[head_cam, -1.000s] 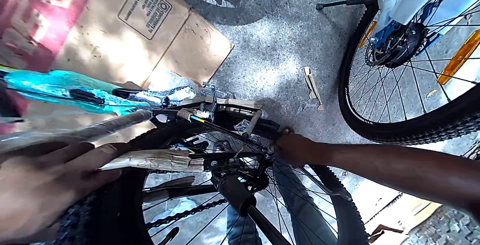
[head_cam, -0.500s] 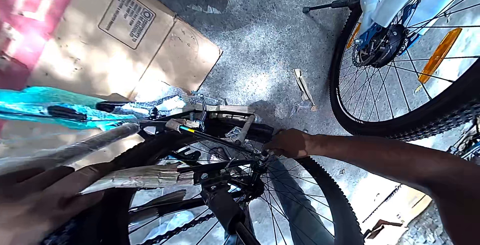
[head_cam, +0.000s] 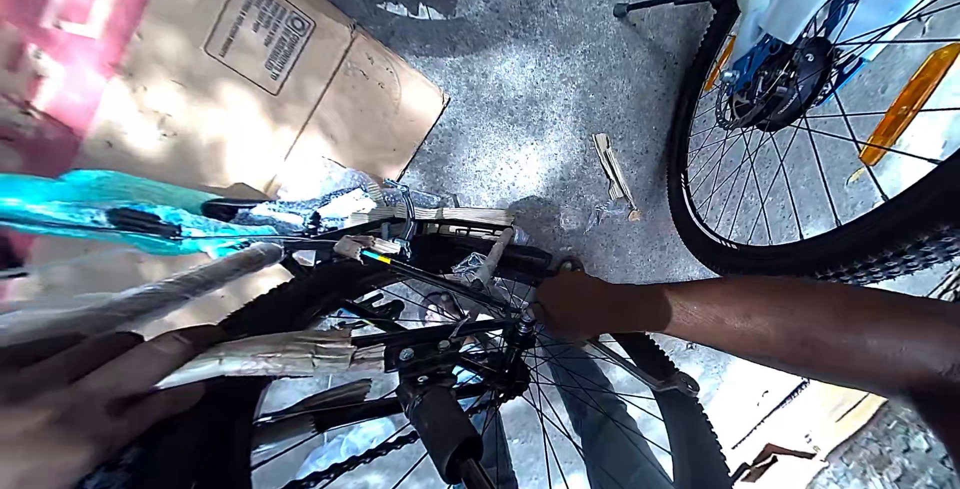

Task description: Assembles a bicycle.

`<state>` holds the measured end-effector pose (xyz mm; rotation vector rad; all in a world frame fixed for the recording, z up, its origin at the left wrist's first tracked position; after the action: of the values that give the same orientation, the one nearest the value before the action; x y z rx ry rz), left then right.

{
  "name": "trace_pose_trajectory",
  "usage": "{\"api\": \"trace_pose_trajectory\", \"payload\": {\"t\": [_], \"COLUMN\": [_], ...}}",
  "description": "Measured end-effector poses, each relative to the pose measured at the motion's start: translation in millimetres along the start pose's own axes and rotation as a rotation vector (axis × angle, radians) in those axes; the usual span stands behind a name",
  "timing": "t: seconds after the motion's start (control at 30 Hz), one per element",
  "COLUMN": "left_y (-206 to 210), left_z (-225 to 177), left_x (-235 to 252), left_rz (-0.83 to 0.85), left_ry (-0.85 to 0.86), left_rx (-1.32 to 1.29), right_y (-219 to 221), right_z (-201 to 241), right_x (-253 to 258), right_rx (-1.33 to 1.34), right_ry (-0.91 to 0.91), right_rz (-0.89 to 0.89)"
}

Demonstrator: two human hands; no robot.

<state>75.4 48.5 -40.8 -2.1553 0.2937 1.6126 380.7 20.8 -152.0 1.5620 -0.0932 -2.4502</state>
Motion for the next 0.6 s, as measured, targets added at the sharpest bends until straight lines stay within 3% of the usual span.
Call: {"api": "trace_pose_trajectory", "payload": {"t": [0.17,0.23,0.4,0.47,0.6], "left_y": [14,12,1,5,16], "left_z": [10,5,-5,-3,5], "left_x": [3,1,-3,-2,0], "left_rz": [-0.015,0.009,-0.047,-0.060,-0.024], "left_ry": [-0.013,0.051,0.094,0.064,0.052], "left_rx": [-0.052,0.043,0.108,0.052,0.004], "right_y": [23,30,7,1,16], "right_z": [-17,-31,-44,-37,-42], "right_x": [-8,-1,35,38,26], "right_rx": [-0.014,-0.010,-0.351,-0.418,-0.307], "right_ry": [-0.062,-0.210,-0.724,-0.742,-0.689], "right_rz": [-0.290,-0.411,-0.396,-0.348,-0.472]}}
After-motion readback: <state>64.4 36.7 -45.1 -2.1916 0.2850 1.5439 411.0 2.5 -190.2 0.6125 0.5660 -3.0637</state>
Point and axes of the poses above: each hand's wrist, its own x-axis towards the middle knuckle, its own y-axis out of the palm, z = x × y, the point moved 7 cm from there along x, towards the middle knuckle, and after that the axes turned 11 degrees about z, right-handed, at the moved point
